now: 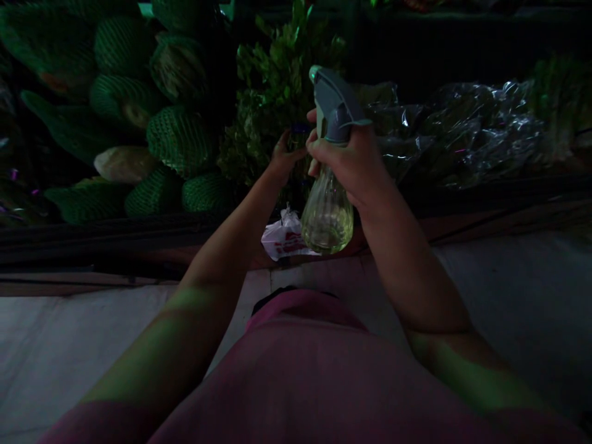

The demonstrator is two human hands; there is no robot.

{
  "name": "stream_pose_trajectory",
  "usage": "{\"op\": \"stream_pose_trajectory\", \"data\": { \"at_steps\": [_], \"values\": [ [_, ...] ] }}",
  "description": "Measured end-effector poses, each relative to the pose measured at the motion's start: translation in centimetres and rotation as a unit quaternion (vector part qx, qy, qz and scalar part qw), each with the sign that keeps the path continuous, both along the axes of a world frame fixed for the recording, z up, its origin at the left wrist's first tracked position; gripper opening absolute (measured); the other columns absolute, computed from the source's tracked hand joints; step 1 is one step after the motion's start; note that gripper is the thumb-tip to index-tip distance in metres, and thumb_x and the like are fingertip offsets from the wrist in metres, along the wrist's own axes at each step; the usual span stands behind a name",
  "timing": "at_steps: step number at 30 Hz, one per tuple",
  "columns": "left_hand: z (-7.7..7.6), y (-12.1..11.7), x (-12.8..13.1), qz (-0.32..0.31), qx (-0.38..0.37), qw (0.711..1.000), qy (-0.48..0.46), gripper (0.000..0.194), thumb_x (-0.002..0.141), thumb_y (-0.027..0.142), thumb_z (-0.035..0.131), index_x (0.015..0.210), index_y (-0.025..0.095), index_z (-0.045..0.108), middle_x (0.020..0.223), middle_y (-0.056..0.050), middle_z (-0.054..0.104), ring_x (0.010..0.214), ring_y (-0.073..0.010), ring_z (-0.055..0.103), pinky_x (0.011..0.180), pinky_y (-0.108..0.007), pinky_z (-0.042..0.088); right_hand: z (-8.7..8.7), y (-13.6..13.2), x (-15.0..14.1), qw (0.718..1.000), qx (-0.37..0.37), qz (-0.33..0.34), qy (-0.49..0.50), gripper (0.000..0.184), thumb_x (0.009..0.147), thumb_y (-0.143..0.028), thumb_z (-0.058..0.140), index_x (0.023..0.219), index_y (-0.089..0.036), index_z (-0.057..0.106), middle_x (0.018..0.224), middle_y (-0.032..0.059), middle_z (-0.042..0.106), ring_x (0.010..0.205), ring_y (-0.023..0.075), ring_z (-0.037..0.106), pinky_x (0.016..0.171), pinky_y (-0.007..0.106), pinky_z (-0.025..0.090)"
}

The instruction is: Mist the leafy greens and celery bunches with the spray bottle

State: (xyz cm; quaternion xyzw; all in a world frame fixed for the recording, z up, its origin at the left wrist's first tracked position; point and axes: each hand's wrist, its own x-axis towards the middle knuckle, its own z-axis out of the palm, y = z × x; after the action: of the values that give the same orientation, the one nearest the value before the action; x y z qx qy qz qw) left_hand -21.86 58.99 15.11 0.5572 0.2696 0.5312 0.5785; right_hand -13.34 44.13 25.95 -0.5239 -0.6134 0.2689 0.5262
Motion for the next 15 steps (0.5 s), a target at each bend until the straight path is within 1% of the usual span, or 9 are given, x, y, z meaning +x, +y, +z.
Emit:
{"op": "stream_pose_trajectory", "data": {
  "at_steps": [2, 4, 6, 8, 12, 15],
  "values": [
    [-0.1, -0.4, -0.1, -0.005, -0.012, 1.000, 0.003, 0.073, 0.056, 0.025, 0.077, 0.118, 0.008, 0.043, 0.106, -0.013, 0.057, 0.106, -0.0239, 0.053, 0.088, -0.031, 0.043, -0.4, 0.0, 0.3, 1.000, 0.000, -0.007, 0.008, 0.028, 0.069, -0.015, 0.054, 0.097, -0.020, 0.053, 0.090, 0.0013, 0.060, 0.062, 0.0128, 0.062, 0.060, 0.026, 0.053],
    [-0.1, -0.8, -0.2, -0.007, -0.033, 0.999, 0.004, 0.075, 0.058, 0.019, 0.074, 0.123, 0.009, 0.039, 0.106, -0.012, 0.057, 0.103, -0.0218, 0.054, 0.088, -0.030, 0.043, -0.7, 0.0, 0.6, 1.000, 0.000, -0.018, 0.014, 0.024, 0.068, -0.015, 0.055, 0.092, -0.020, 0.052, 0.089, 0.0005, 0.060, 0.061, 0.0118, 0.061, 0.061, 0.026, 0.052],
    [0.0, -1.1, -0.2, -0.003, -0.062, 0.998, -0.005, 0.074, 0.062, 0.013, 0.069, 0.127, 0.010, 0.035, 0.103, -0.011, 0.058, 0.098, -0.0200, 0.056, 0.086, -0.031, 0.045, -0.9, 0.0, 1.0, 0.999, -0.003, -0.025, 0.019, 0.023, 0.070, -0.017, 0.054, 0.092, -0.021, 0.052, 0.086, -0.0005, 0.059, 0.060, 0.0108, 0.060, 0.059, 0.024, 0.051],
    [0.2, -1.4, -0.3, 0.002, -0.084, 0.996, -0.018, 0.075, 0.062, 0.009, 0.068, 0.128, 0.011, 0.032, 0.102, -0.010, 0.057, 0.097, -0.0206, 0.057, 0.085, -0.033, 0.045, -1.0, -0.2, 1.5, 0.999, -0.001, -0.033, 0.030, 0.024, 0.071, -0.019, 0.053, 0.095, -0.021, 0.051, 0.082, -0.0011, 0.058, 0.058, 0.0096, 0.059, 0.057, 0.024, 0.050],
    [0.4, -1.6, -0.5, 0.009, -0.089, 0.995, -0.043, 0.080, 0.058, 0.008, 0.070, 0.128, 0.008, 0.031, 0.105, -0.013, 0.055, 0.104, -0.0251, 0.054, 0.087, -0.036, 0.045, -1.7, -0.5, 2.3, 0.998, 0.007, -0.055, 0.043, 0.027, 0.071, -0.020, 0.054, 0.097, -0.020, 0.052, 0.076, -0.0010, 0.056, 0.052, 0.0075, 0.055, 0.052, 0.022, 0.047],
    [0.4, -1.6, -0.7, 0.005, -0.086, 0.995, -0.045, 0.074, 0.058, 0.008, 0.070, 0.123, 0.010, 0.034, 0.106, -0.011, 0.055, 0.103, -0.0241, 0.054, 0.086, -0.034, 0.045, -2.5, -0.6, 2.6, 0.997, -0.003, -0.061, 0.048, 0.031, 0.068, -0.020, 0.055, 0.099, -0.019, 0.051, 0.079, -0.0011, 0.056, 0.051, 0.0073, 0.055, 0.052, 0.022, 0.047]
  ]
}}
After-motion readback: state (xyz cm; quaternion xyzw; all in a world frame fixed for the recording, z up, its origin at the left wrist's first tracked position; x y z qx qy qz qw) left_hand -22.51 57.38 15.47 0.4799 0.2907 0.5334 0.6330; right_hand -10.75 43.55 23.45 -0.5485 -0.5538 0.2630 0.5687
